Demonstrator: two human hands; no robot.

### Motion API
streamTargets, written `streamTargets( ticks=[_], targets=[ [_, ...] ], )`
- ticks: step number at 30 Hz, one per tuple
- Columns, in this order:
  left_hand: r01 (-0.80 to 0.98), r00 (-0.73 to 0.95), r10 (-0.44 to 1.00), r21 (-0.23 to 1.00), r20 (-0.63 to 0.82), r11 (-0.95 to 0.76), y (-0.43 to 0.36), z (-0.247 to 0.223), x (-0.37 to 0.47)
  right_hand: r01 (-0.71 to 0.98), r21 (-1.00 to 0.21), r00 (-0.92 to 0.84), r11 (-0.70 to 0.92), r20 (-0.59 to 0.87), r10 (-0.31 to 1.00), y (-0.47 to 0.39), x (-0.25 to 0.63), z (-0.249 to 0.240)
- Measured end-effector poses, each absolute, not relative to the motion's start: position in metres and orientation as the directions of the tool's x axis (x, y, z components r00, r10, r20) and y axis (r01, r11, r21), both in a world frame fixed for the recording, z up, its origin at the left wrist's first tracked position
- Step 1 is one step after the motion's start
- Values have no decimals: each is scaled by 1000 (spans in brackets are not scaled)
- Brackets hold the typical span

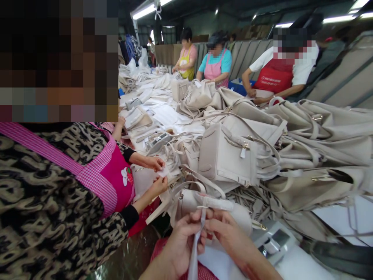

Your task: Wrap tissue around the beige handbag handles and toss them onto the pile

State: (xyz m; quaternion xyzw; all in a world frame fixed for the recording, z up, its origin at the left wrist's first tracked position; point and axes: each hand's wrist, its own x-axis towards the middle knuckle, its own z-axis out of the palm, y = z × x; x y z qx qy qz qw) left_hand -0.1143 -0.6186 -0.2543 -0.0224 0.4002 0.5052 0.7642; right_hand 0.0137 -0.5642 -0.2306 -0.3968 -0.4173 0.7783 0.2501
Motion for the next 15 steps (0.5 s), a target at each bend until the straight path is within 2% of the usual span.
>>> streamTargets(
  ticks=[3, 6, 8, 11, 13, 15],
  targets=[
    [-813, 313, 741, 237, -594, 533, -618, -256, -119, -215, -779, -591, -589, -376, 714, -561, 17, -236],
    [-804, 311, 735, 246, -602, 542, -618, -259, -118, -164, -838, -605, -521, -331, 724, -556, 16, -246],
    [-787, 228, 754, 340, -616, 515, -617, -261, -113, -75, -865, -606, -496, -356, 711, -555, 13, -250],
    [-721, 73, 834, 549, -546, 422, -616, -264, -108, -16, -883, -569, -468, -377, 731, -560, 12, -248],
    [-631, 60, 877, 662, -477, 404, -619, -263, -111, -4, -897, -561, -441, -363, 744, -567, 21, -242],
    [-436, 109, 902, 795, -418, 421, -626, -260, -122, 54, -902, -551, -428, -385, 741, -573, 41, -234]
  ],
)
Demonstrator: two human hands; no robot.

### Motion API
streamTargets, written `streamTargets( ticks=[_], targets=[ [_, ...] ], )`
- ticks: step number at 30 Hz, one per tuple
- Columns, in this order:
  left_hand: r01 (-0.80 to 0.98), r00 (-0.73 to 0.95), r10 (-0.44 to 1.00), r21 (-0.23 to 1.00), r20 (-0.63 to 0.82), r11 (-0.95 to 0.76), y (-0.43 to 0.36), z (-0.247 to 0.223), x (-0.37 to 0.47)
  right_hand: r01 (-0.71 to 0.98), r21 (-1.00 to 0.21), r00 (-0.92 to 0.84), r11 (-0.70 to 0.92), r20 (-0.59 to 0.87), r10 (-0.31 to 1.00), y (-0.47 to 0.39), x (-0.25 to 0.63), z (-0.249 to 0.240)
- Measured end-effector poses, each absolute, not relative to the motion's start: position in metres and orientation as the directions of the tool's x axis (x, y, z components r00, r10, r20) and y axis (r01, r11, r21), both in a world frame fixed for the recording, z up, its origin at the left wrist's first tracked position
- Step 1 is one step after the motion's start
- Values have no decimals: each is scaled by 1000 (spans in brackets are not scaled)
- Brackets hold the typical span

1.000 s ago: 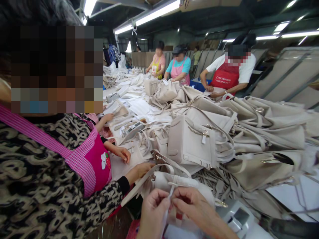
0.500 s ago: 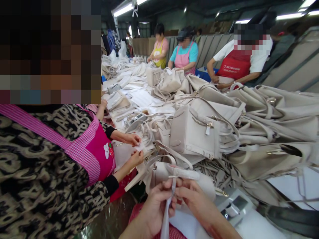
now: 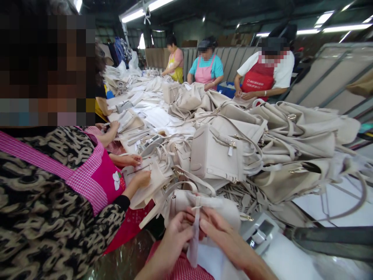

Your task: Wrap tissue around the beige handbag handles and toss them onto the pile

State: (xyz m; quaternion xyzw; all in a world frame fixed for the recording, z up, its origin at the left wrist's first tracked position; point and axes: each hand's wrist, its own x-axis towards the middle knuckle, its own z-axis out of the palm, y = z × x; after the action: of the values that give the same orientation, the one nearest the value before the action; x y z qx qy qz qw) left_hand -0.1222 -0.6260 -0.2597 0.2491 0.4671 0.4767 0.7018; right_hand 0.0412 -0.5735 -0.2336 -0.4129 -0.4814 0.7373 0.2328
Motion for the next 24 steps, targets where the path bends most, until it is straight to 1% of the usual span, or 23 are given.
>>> streamTargets(
  ticks=[1, 2, 3, 4, 5, 6, 7, 8, 10, 11, 13, 15, 17, 20, 22, 24],
  targets=[
    [-284, 103, 916, 871, -388, 401, -630, -257, -131, 112, -903, -532, -415, -407, 742, -576, 54, -229],
    [-113, 56, 937, 930, -345, 349, -634, -255, -141, 189, -904, -502, -384, -425, 753, -577, 68, -224],
    [57, -47, 960, 958, -277, 279, -637, -253, -152, 276, -902, -456, -333, -428, 780, -577, 80, -219],
    [196, -176, 967, 956, -183, 216, -639, -252, -163, 360, -895, -401, -263, -404, 822, -575, 91, -214],
    [296, -296, 952, 940, -80, 171, -639, -252, -173, 439, -881, -344, -175, -345, 873, -571, 99, -209],
    [356, -388, 922, 924, 8, 142, -637, -252, -181, 502, -862, -297, -73, -251, 921, -565, 103, -204],
    [383, -439, 896, 915, 59, 127, -634, -253, -186, 543, -839, -273, 33, -139, 952, -558, 103, -198],
    [386, -450, 891, 914, 67, 126, -629, -255, -189, 560, -817, -284, 138, -32, 958, -550, 100, -193],
    [356, -378, 926, 922, -6, 151, -620, -261, -188, 534, -776, -390, 335, 125, 912, -533, 85, -185],
    [330, -316, 947, 929, -61, 170, -616, -265, -184, 505, -761, -465, 407, 157, 871, -525, 75, -182],
    [270, -209, 968, 944, -136, 191, -612, -273, -176, 478, -740, -585, 473, 134, 800, -511, 58, -179],
    [214, -181, 973, 960, -144, 182, -611, -281, -169, 492, -739, -646, 461, 45, 762, -501, 47, -178],
    [188, -205, 967, 964, -148, 188, -611, -286, -165, 497, -786, -680, 366, -91, 728, -495, 44, -178],
    [178, -206, 966, 965, -157, 195, -610, -288, -164, 486, -859, -727, 158, -298, 619, -491, 45, -175],
    [115, -181, 973, 980, -140, 162, -608, -287, -165, 467, -884, -734, 29, -370, 569, -494, 45, -169],
    [-2, -177, 977, 993, -120, 122, -605, -285, -166, 380, -908, -707, -175, -407, 578, -500, 42, -158]
  ],
)
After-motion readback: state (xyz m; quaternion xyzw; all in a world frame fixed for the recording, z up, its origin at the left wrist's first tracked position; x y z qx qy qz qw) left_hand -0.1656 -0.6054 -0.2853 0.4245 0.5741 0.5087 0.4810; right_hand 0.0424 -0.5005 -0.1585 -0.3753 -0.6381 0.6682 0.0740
